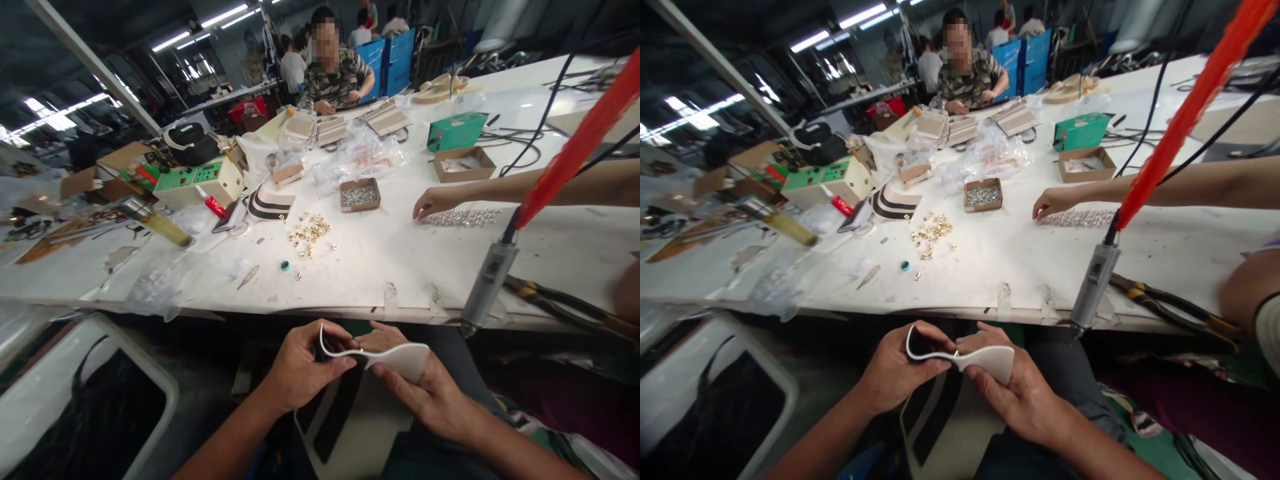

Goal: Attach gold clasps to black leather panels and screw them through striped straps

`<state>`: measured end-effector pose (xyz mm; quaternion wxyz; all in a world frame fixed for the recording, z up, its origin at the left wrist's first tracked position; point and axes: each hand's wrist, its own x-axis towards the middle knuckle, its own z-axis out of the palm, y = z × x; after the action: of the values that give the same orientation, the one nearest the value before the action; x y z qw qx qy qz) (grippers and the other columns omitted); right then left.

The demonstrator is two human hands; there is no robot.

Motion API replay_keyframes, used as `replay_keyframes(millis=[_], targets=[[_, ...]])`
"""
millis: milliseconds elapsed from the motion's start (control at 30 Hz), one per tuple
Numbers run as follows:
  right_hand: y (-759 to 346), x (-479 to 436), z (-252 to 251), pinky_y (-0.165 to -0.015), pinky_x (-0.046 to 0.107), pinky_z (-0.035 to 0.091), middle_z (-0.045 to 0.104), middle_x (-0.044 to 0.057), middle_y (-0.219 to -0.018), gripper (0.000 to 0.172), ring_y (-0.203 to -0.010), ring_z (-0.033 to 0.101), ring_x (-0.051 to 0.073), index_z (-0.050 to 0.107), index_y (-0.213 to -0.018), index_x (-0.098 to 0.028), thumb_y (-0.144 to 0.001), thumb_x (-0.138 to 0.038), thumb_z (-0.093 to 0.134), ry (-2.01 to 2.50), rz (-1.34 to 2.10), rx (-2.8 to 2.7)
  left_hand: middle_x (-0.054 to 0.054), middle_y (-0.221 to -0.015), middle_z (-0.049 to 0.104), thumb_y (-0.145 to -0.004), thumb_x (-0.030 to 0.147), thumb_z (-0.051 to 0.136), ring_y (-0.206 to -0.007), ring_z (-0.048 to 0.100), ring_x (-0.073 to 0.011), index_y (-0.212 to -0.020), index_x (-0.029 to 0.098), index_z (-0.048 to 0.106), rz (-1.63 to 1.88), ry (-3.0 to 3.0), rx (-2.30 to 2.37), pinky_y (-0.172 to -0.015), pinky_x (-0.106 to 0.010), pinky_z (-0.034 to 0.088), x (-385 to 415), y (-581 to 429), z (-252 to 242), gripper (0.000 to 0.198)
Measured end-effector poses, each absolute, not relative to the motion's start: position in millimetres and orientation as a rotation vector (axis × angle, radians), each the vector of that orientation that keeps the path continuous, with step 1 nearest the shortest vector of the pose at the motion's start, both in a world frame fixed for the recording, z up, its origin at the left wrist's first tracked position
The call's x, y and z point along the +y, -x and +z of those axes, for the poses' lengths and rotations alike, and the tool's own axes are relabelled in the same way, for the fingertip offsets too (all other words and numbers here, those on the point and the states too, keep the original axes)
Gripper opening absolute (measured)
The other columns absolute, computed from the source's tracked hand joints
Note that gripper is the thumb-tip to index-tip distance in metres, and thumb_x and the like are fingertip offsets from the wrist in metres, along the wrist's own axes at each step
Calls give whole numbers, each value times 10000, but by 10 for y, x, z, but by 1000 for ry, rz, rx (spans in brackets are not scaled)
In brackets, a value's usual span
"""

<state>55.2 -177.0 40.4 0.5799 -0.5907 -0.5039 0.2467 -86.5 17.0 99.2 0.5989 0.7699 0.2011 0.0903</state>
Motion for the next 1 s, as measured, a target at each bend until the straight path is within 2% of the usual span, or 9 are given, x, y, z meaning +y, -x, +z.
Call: replay_keyframes(millis=[67,133,167,267,400,533,700,833,1000], targets=[[-512,-1683,281,-926,411,639,807,68,-1033,277,-930,775,252,767,-1143,-216,-1048,-441,637,1391,844,-861,-36,-826,786,-816,324,850,-739,701,-188,-927,185,776,195,-1794,537,-713,-286,560,248,789,855,193],[-491,-1577,206,-683,320,626,800,62,-909,392,-749,749,223,769,-1061,-179,-1000,-557,682,1330,1067,-574,-27,-846,780,-833,329,826,-777,699,-197,-931,188,766,203,-1793,562,-753,-296,560,330,721,753,182],[-488,-1519,188,-636,303,605,801,64,-887,434,-709,737,215,769,-1047,-168,-971,-591,710,1292,1137,-473,-29,-882,786,-837,322,814,-822,708,-209,-943,190,764,204,-1788,557,-798,-309,568,373,688,720,177],[-509,-1349,189,-616,293,581,802,79,-852,507,-669,728,208,768,-1000,-147,-886,-641,786,1237,1200,-315,-23,-931,791,-835,288,784,-887,712,-230,-973,196,768,186,-1792,544,-870,-337,576,505,589,668,166],[-582,-1169,256,-600,306,578,803,87,-840,521,-659,732,223,751,-964,-143,-828,-640,831,1322,1163,-256,-9,-899,781,-823,277,775,-838,707,-218,-984,198,769,119,-1744,578,-799,-312,569,685,462,607,180],[-690,-1059,353,-625,336,604,823,84,-902,416,-734,769,264,754,-1031,-166,-884,-554,773,1511,1090,-341,-17,-950,794,-805,271,787,-859,727,-222,-1056,198,772,67,-1643,575,-796,-311,575,827,351,539,262],[-833,-963,451,-742,389,634,839,89,-1005,277,-915,794,317,783,-1051,-171,-890,-386,715,1775,960,-514,-32,-946,807,-757,246,789,-864,741,-238,-1051,192,763,5,-1565,643,-774,-326,586,890,194,492,299],[-912,-890,465,-767,371,617,840,97,-1037,271,-966,794,308,792,-1060,-169,-939,-368,653,1954,864,-613,-33,-910,806,-731,215,773,-843,745,-242,-1017,189,758,-39,-1573,695,-734,-320,578,878,59,430,288],[-998,-783,398,-677,372,555,825,177,-918,347,-859,792,335,795,-928,-129,-992,-387,573,2264,780,-717,-37,-900,805,-714,171,747,-836,751,-247,-974,184,747,-26,-1687,743,-691,-305,555,849,-36,357,261]])
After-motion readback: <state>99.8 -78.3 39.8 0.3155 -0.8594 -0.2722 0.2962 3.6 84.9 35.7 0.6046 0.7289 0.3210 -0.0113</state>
